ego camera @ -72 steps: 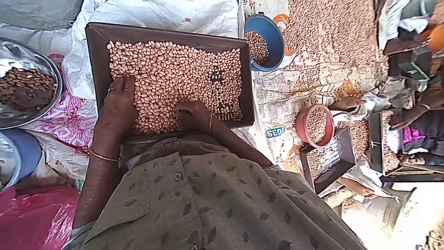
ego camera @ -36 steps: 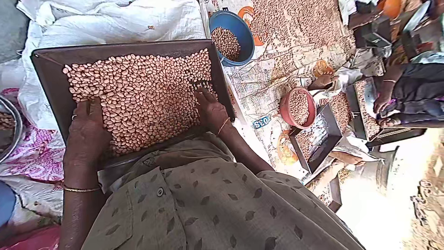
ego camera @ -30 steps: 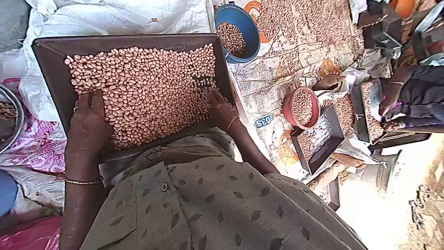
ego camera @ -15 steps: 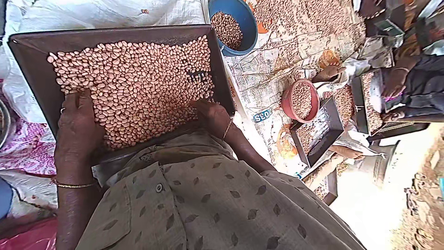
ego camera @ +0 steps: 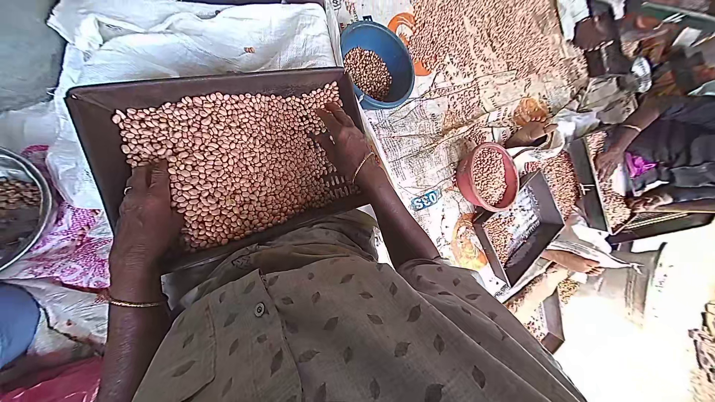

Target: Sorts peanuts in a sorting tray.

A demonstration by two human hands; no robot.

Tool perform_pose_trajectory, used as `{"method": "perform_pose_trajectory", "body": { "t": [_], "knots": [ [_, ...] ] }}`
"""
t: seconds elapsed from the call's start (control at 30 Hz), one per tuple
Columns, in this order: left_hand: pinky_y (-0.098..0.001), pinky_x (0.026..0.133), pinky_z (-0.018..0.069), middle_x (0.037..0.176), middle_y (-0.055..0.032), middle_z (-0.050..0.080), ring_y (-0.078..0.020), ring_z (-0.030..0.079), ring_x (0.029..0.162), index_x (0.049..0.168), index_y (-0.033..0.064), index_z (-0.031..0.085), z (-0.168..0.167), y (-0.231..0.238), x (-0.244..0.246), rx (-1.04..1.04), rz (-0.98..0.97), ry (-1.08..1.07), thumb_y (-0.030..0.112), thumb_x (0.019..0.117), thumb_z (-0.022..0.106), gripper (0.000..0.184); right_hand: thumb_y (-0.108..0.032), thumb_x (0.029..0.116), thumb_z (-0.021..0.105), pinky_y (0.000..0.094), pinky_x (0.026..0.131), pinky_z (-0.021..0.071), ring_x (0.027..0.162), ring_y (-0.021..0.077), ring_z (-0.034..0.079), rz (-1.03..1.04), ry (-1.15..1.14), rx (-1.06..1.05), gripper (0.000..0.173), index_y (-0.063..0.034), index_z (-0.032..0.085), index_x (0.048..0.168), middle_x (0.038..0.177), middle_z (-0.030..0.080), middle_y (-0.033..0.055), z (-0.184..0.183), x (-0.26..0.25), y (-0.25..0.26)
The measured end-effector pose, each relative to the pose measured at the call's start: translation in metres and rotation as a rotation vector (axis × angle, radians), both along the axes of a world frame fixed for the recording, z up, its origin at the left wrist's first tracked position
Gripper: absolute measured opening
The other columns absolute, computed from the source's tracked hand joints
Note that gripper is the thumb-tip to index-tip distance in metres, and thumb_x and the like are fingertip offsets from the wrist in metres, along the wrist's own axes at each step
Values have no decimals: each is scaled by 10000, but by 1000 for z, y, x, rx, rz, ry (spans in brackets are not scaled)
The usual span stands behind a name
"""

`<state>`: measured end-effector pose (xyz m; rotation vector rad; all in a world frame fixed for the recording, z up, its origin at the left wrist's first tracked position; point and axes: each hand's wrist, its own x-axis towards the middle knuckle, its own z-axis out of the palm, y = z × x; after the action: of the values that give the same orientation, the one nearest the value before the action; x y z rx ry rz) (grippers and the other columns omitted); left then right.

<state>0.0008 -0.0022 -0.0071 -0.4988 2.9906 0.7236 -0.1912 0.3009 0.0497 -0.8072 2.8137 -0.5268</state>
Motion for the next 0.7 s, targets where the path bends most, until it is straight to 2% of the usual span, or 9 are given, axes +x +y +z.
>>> {"method": "perform_pose_trajectory", "body": {
  "t": [0.07,0.17,0.23,0.3,0.4,0.5,0.6,0.63,0.7],
  "knots": [
    [-767,1035,383,1534,-392,333,-617,391,1370,1524,-84,354,1,2,0,1,3,-3,-232,716,710,896,-200,1005,611,502,1171,372,1517,388,318,-94,4,159,626,-89,394,1581,1666,273,209,-1,-25,-12],
    [-766,1027,392,1540,-387,328,-614,397,1367,1532,-69,354,2,3,-1,-4,20,-23,-224,709,727,918,-314,1007,620,575,1214,273,1562,455,139,-40,-105,204,703,-117,331,1616,1691,142,260,-21,-35,-26],
    [-777,1020,388,1545,-388,319,-620,388,1370,1534,-68,356,5,3,-1,4,23,-34,-230,712,720,913,-270,1000,645,547,1239,247,1551,428,211,137,-177,-12,654,-60,409,1573,1662,246,265,-28,-18,-28],
    [-770,1034,380,1546,-391,315,-617,380,1379,1527,-83,356,4,3,-1,12,15,-30,-234,707,713,906,-108,970,659,455,1202,365,1469,385,413,360,-242,-359,524,38,534,1457,1565,425,278,-32,6,-27],
    [-766,1037,382,1542,-394,317,-616,384,1377,1531,-79,348,3,2,-2,5,8,-28,-229,711,709,908,-5,936,625,450,1139,449,1395,403,501,494,-209,-497,402,53,645,1334,1522,470,294,-35,31,-25],
    [-775,1031,381,1548,-385,314,-617,381,1377,1538,-67,345,5,3,-1,8,19,-40,-238,696,724,939,-73,957,642,471,1127,454,1381,382,522,308,-8,-243,366,-12,675,1317,1536,489,226,-32,28,-12],
    [-764,1035,387,1549,-378,322,-607,385,1381,1533,-70,353,5,3,-1,2,16,-37,-228,702,725,924,-132,990,614,510,1145,401,1479,414,373,21,-16,207,512,-29,519,1482,1637,316,235,-25,10,-1],
    [-762,1036,389,1549,-375,323,-606,387,1379,1534,-66,353,4,3,-1,2,20,-36,-225,707,728,921,-131,992,602,513,1127,421,1468,429,379,-28,-23,304,518,-7,497,1483,1620,327,257,-25,7,1],
    [-766,1024,395,1554,-378,314,-610,390,1376,1542,-60,341,2,2,-1,2,24,-38,-223,708,732,935,-137,1005,603,527,1046,483,1386,444,471,-24,-67,331,492,4,511,1467,1521,454,274,-21,11,5]
  ]
}}
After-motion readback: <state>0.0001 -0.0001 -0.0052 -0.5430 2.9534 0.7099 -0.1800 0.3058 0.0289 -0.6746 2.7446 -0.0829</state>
